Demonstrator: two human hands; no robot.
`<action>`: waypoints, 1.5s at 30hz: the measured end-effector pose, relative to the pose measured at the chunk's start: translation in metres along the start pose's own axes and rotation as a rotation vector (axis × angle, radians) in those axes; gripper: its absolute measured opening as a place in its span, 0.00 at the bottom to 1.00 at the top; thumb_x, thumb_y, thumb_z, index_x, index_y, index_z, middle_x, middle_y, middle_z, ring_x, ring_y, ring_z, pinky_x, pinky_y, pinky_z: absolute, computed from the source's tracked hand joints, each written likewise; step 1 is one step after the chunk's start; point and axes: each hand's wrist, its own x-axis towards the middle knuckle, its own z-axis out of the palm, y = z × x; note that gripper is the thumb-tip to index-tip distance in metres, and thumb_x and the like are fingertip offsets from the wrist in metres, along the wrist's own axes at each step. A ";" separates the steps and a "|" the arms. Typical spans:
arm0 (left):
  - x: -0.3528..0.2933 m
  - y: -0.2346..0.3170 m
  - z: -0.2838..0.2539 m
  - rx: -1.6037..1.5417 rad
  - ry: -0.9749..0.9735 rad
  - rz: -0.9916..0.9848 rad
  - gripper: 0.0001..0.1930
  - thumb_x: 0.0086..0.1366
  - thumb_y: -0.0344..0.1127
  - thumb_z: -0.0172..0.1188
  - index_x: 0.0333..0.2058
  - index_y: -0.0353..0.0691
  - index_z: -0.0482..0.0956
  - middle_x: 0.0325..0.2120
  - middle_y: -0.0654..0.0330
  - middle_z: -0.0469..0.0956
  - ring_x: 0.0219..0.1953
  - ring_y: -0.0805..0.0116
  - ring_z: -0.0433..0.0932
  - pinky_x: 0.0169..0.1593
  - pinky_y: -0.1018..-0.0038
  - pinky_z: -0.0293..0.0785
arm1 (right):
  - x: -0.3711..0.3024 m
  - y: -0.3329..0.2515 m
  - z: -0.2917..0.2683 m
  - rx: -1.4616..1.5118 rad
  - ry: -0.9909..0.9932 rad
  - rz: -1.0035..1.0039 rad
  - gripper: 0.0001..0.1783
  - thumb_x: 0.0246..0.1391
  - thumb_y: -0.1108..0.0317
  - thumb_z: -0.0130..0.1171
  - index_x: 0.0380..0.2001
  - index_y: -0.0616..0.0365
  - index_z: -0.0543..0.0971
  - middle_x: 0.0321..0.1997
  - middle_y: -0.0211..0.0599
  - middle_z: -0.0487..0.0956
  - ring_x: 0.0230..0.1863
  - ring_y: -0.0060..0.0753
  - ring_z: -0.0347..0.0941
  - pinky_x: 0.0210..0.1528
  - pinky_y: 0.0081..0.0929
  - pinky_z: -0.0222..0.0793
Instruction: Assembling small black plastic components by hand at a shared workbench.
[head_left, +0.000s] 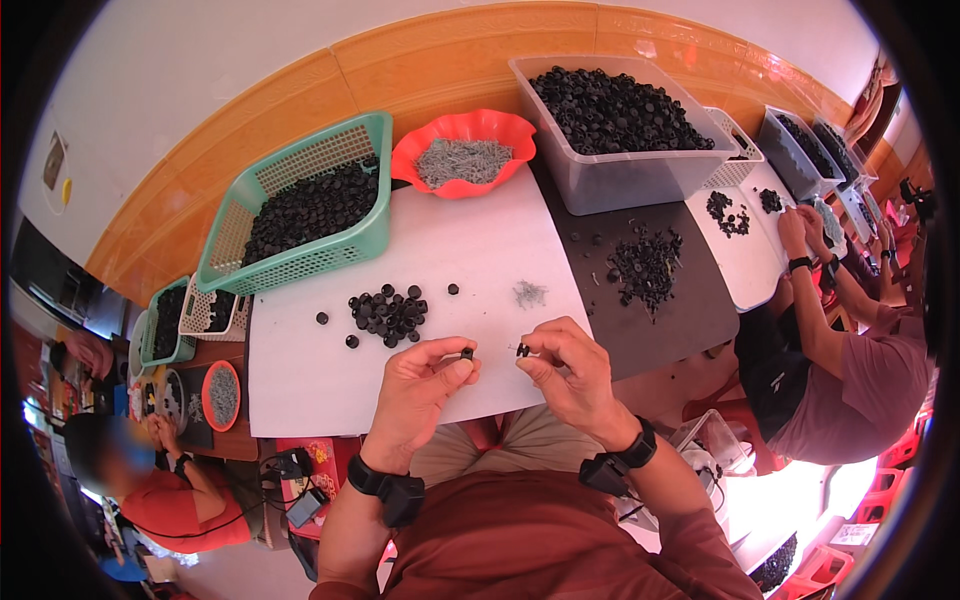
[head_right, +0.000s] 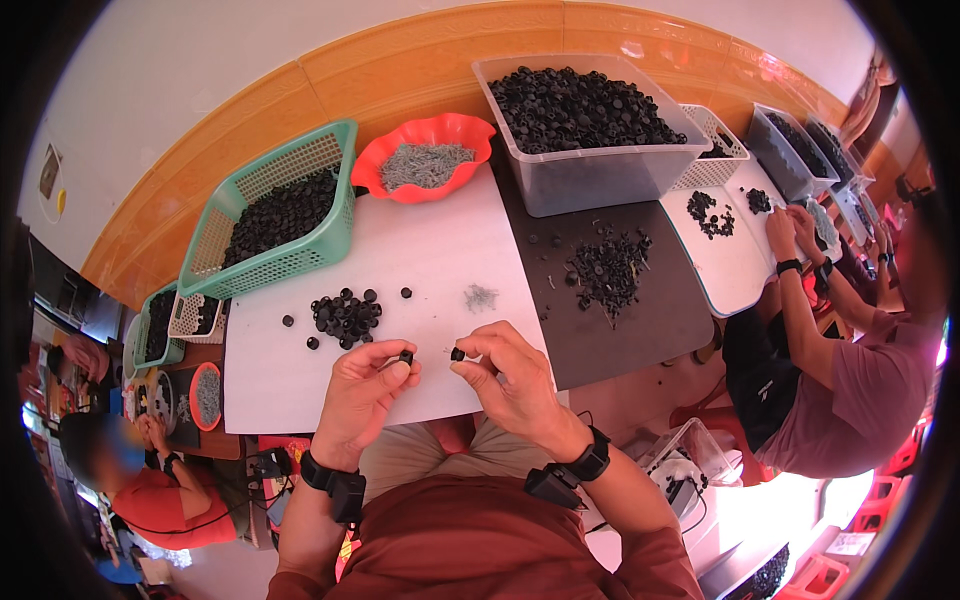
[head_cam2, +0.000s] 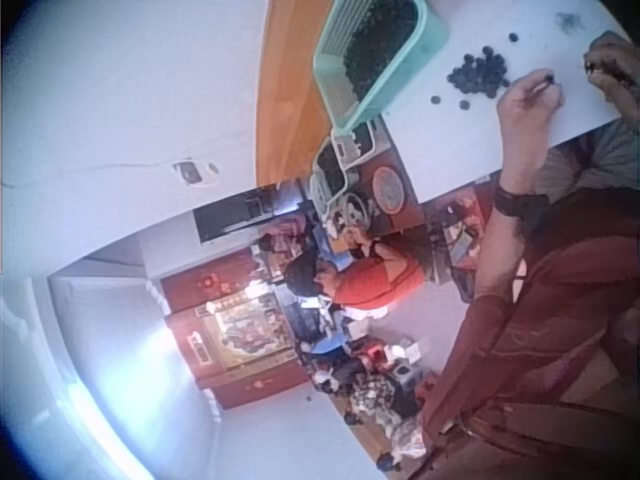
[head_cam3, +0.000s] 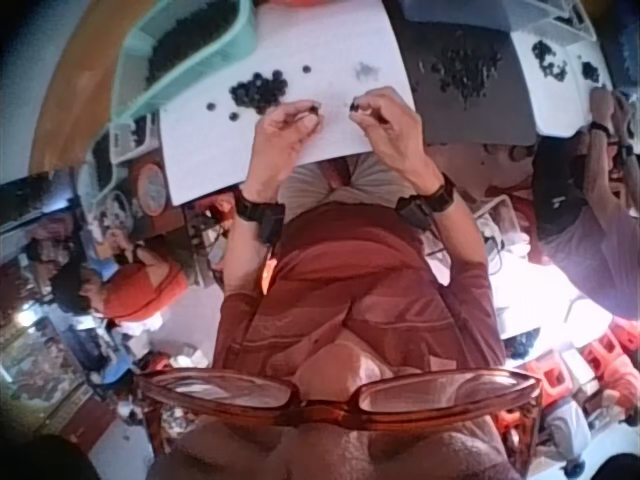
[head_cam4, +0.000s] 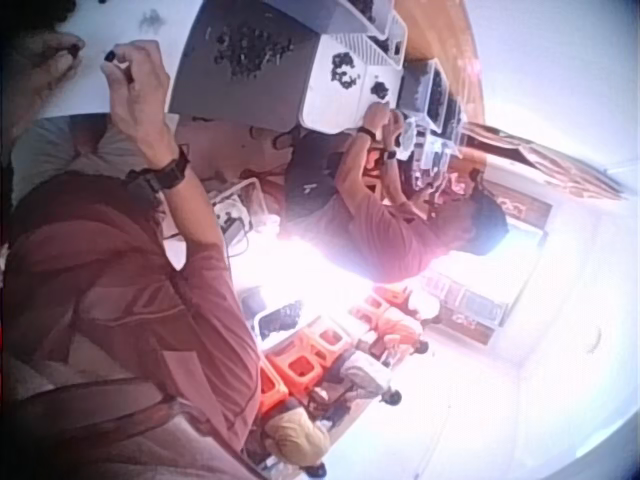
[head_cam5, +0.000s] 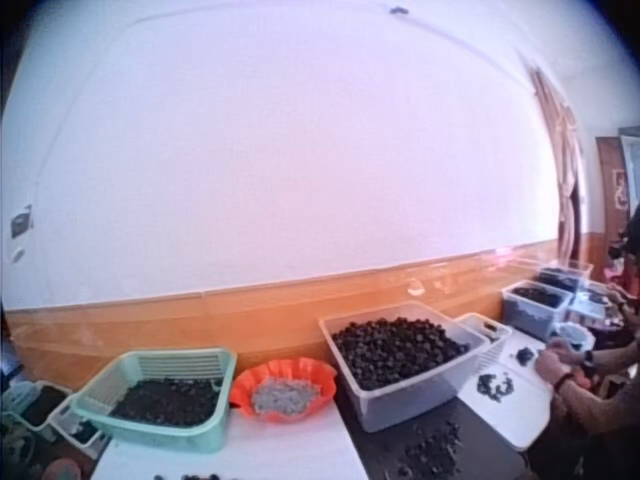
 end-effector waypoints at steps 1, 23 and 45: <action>-0.001 0.000 -0.001 -0.045 -0.003 -0.020 0.14 0.67 0.21 0.63 0.50 0.31 0.81 0.47 0.54 0.83 0.44 0.67 0.84 0.51 0.71 0.83 | 0.000 -0.001 0.000 -0.004 -0.008 -0.007 0.10 0.57 0.75 0.69 0.42 0.62 0.81 0.40 0.37 0.80 0.26 0.22 0.73 0.28 0.22 0.70; -0.012 -0.006 -0.009 -0.456 -0.043 -0.097 0.11 0.71 0.26 0.60 0.50 0.36 0.81 0.47 0.50 0.83 0.46 0.63 0.84 0.51 0.70 0.85 | 0.007 -0.023 0.024 0.029 -0.074 -0.083 0.13 0.55 0.78 0.70 0.43 0.62 0.81 0.39 0.38 0.79 0.28 0.23 0.73 0.29 0.21 0.71; -0.015 -0.010 -0.005 -0.368 -0.056 -0.115 0.10 0.70 0.26 0.61 0.49 0.36 0.82 0.46 0.55 0.83 0.46 0.66 0.84 0.51 0.71 0.84 | 0.006 -0.025 0.027 0.011 -0.155 0.007 0.11 0.59 0.75 0.65 0.45 0.58 0.81 0.40 0.39 0.79 0.32 0.39 0.80 0.33 0.31 0.76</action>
